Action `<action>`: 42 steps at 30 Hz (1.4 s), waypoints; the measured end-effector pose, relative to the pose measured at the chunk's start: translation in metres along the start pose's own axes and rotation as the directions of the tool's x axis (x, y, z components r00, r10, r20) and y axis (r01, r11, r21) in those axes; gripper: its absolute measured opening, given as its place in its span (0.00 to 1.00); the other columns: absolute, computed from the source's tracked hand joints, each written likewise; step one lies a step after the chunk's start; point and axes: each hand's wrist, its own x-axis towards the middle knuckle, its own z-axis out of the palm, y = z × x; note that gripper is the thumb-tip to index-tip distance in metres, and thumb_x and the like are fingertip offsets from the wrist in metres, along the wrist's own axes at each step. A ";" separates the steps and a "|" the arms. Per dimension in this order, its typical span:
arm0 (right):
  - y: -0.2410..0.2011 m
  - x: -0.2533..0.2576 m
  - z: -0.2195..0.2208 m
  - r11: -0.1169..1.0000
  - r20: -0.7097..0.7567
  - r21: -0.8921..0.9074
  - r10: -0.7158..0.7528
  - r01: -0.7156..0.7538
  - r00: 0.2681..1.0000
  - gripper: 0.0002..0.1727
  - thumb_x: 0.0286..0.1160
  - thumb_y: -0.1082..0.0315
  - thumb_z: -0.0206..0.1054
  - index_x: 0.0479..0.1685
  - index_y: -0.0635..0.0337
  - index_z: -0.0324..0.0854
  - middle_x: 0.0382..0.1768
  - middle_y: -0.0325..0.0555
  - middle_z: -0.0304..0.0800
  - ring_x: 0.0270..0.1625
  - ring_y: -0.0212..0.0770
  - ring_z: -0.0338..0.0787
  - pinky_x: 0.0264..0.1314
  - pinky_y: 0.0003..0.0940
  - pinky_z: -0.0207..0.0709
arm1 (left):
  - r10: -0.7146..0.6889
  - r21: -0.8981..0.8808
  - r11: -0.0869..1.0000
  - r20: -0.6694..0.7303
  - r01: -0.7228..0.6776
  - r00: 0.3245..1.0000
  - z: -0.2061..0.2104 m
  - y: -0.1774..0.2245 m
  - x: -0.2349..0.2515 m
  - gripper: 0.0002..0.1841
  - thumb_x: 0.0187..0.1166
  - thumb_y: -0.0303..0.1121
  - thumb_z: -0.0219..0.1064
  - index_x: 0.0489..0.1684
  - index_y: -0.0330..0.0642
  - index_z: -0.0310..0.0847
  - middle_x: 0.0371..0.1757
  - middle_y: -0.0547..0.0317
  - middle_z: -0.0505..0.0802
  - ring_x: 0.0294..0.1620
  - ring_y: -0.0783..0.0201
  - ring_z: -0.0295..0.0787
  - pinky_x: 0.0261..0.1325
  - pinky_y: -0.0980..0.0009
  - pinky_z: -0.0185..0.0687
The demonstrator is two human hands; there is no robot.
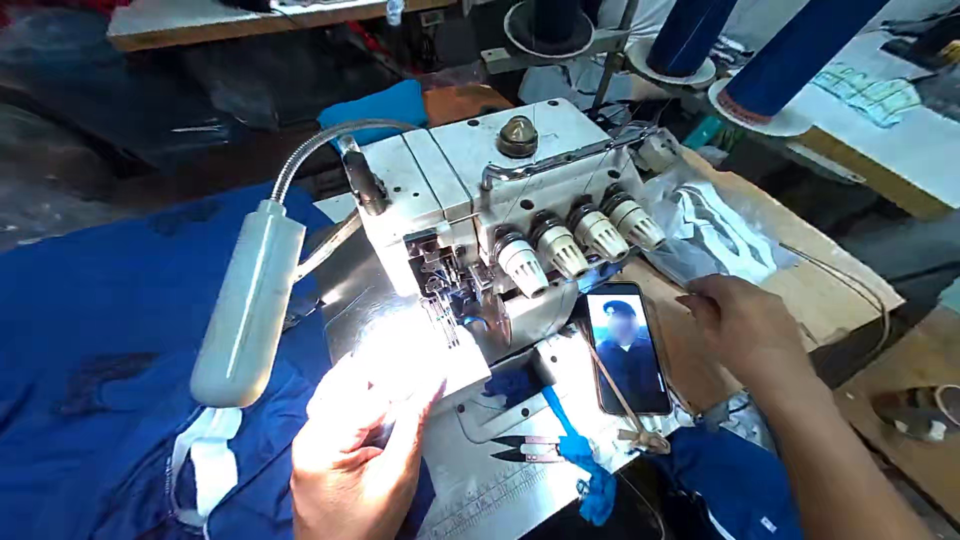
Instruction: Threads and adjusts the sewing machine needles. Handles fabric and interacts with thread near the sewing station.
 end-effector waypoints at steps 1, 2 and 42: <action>0.001 0.005 0.011 1.000 0.009 -0.014 -0.006 0.006 1.000 0.13 0.85 0.70 0.64 0.54 0.74 0.85 0.48 0.73 0.87 0.49 0.77 0.89 0.48 0.77 0.78 | -0.004 -0.004 1.000 -0.008 0.004 1.000 0.000 0.002 -0.001 0.08 0.75 0.35 0.73 0.25 0.46 0.92 0.37 0.70 0.92 0.43 0.80 0.86 0.50 0.83 0.82; 0.001 0.009 0.020 1.000 0.016 -0.017 -0.009 0.010 1.000 0.14 0.86 0.69 0.62 0.55 0.74 0.84 0.50 0.73 0.87 0.50 0.77 0.89 0.49 0.76 0.79 | -0.012 -0.010 1.000 -0.012 0.012 1.000 -0.001 0.005 -0.003 0.08 0.74 0.34 0.73 0.25 0.45 0.93 0.38 0.69 0.92 0.44 0.79 0.86 0.49 0.82 0.82; -0.161 -0.103 0.029 0.413 0.357 0.895 -0.433 -0.170 0.827 0.16 0.88 0.46 0.56 0.44 0.46 0.79 0.19 0.22 0.73 0.16 0.17 0.72 0.14 0.13 0.66 | -0.122 -0.075 0.991 -0.128 0.113 0.984 0.030 0.021 -0.058 0.07 0.72 0.28 0.71 0.27 0.38 0.95 0.28 0.64 0.92 0.28 0.81 0.85 0.29 0.85 0.79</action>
